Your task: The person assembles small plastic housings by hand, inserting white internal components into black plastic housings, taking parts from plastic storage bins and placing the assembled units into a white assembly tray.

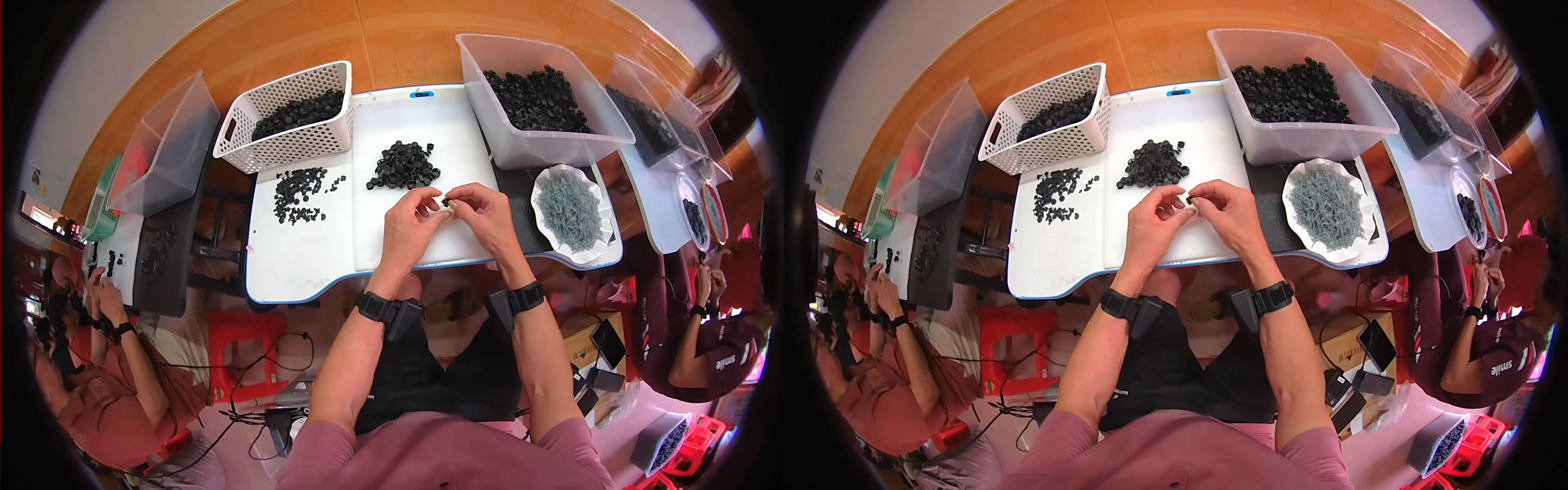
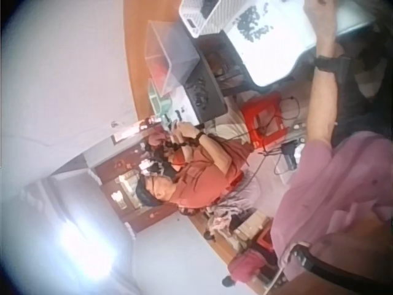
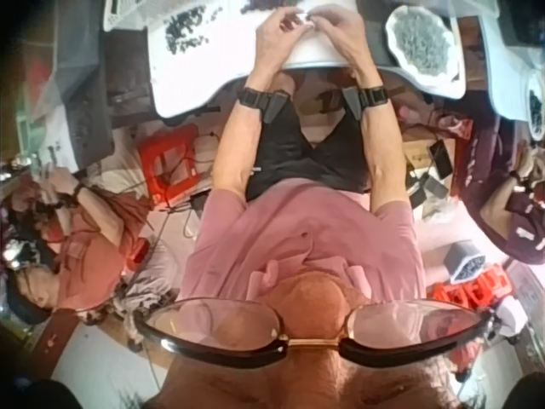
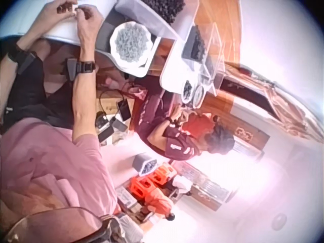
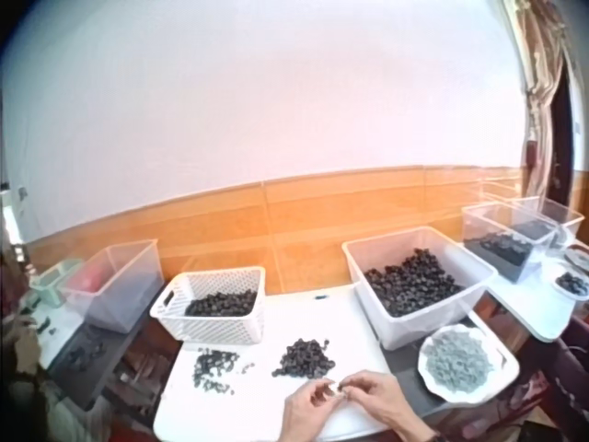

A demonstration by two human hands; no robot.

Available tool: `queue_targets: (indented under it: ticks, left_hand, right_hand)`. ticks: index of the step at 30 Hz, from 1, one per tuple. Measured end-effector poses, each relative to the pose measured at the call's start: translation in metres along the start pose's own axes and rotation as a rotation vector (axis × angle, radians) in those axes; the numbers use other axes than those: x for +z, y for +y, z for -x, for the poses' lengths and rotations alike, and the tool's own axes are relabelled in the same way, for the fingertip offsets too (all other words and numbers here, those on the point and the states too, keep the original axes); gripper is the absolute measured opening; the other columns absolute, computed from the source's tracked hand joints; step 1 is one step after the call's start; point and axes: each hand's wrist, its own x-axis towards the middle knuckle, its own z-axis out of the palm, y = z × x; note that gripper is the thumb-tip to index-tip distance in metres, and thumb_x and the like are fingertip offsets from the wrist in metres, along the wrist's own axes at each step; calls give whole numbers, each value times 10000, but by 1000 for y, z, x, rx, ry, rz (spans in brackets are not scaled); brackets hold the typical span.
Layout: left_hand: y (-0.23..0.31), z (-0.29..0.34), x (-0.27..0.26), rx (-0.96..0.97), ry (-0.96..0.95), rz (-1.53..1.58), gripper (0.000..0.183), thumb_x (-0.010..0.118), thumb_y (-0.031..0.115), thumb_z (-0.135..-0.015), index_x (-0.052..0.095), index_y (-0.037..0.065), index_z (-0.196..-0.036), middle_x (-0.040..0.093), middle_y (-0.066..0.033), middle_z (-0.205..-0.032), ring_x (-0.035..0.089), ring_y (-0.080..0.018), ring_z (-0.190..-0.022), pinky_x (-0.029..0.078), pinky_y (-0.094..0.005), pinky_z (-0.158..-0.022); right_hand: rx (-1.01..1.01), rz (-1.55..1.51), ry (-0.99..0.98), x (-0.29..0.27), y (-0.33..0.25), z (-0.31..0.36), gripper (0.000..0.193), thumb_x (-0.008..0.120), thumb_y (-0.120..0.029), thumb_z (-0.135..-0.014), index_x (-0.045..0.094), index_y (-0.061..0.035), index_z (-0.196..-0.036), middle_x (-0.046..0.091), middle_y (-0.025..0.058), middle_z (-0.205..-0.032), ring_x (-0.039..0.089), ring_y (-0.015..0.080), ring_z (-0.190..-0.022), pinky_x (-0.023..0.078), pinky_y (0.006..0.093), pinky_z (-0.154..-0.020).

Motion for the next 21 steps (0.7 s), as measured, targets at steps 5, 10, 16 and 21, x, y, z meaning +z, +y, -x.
queue_targets:
  ticks: [5,10,16,21]
  left_hand:
    - [-2,3,-3,-28,40,32,233,810,84,-878,756,31,-1098,736,-25,-889,615,-72,-732,520,-239,-672]
    - [0,1,-3,22,37,-14,180,793,108,-906,772,16,-1060,749,-34,-864,609,-73,-695,509,-242,-658]
    - [-2,1,-6,7,40,-1,160,780,112,-916,773,8,-1038,748,-38,-859,604,-79,-688,501,-248,-646]
    - [-3,1,-5,28,38,-20,142,769,108,-922,776,3,-1018,751,-37,-860,603,-82,-684,497,-251,-643]
  right_hand:
    - [13,-39,45,1,2,0,139,713,-26,-927,765,15,-1049,749,27,-898,670,71,-801,539,229,-713]
    - [15,-33,49,-1,0,0,141,728,-48,-921,776,8,-1041,746,13,-864,656,57,-771,526,219,-697]
    - [14,-22,41,2,2,0,154,735,-40,-910,784,9,-1048,754,19,-869,657,58,-768,527,219,-694]
    - [-3,-7,42,1,4,2,165,745,-42,-900,795,3,-1050,770,35,-878,662,63,-771,520,221,-687]
